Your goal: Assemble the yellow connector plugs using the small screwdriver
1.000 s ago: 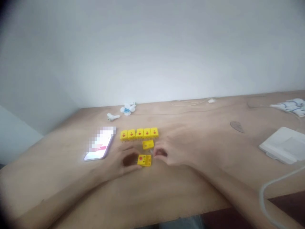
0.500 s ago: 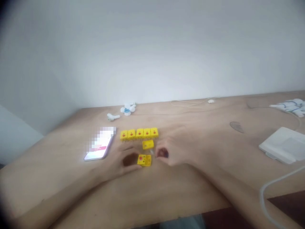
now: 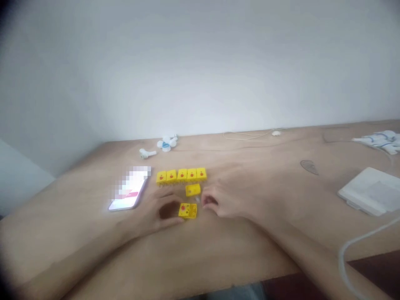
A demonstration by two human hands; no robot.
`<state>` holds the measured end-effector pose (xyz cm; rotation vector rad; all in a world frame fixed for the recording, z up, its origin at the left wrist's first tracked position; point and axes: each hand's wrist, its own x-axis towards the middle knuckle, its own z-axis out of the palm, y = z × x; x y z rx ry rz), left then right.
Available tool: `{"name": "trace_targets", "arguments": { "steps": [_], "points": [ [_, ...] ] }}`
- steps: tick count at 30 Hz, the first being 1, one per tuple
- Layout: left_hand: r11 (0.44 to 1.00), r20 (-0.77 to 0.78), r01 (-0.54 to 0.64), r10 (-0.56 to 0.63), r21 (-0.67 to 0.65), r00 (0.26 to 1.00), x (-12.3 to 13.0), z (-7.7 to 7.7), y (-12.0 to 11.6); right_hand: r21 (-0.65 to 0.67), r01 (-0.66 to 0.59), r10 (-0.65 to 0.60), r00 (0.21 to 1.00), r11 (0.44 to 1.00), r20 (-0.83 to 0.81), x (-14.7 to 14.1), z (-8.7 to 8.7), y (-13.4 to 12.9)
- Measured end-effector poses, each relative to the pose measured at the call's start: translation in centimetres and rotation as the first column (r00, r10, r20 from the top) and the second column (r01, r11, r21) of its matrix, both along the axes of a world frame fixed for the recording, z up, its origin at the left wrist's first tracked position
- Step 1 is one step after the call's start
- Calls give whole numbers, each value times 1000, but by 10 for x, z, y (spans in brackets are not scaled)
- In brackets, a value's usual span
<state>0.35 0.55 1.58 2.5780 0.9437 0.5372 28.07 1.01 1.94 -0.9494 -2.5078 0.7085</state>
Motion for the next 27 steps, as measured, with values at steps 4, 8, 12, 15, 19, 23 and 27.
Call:
{"name": "trace_targets", "arguments": {
  "steps": [4,8,12,15,19,23,27],
  "points": [
    [1000,7,5,-5,4,1000,0,-1,0,-38,29,-31,997,999,-63,0,-3,0],
    [1000,45,-7,6,16,999,2,-1,-2,-176,74,-102,982,982,-156,-6,-4,-6],
    [998,81,-12,8,55,997,3,-2,-3,-329,102,-181,959,939,-220,-18,-10,-13],
    [998,85,-17,11,63,996,4,-2,-3,-352,112,-206,948,929,-244,-25,-15,-15],
    [998,83,-31,26,57,996,6,-1,-4,-360,116,-216,943,926,-253,-30,-16,-16],
    [999,87,-38,34,39,996,6,-1,-6,-357,141,-238,940,923,-244,-32,-13,-17],
    [998,87,-41,38,38,995,6,-2,-6,-316,183,-261,939,931,-224,-31,-13,-18]
  ]
}}
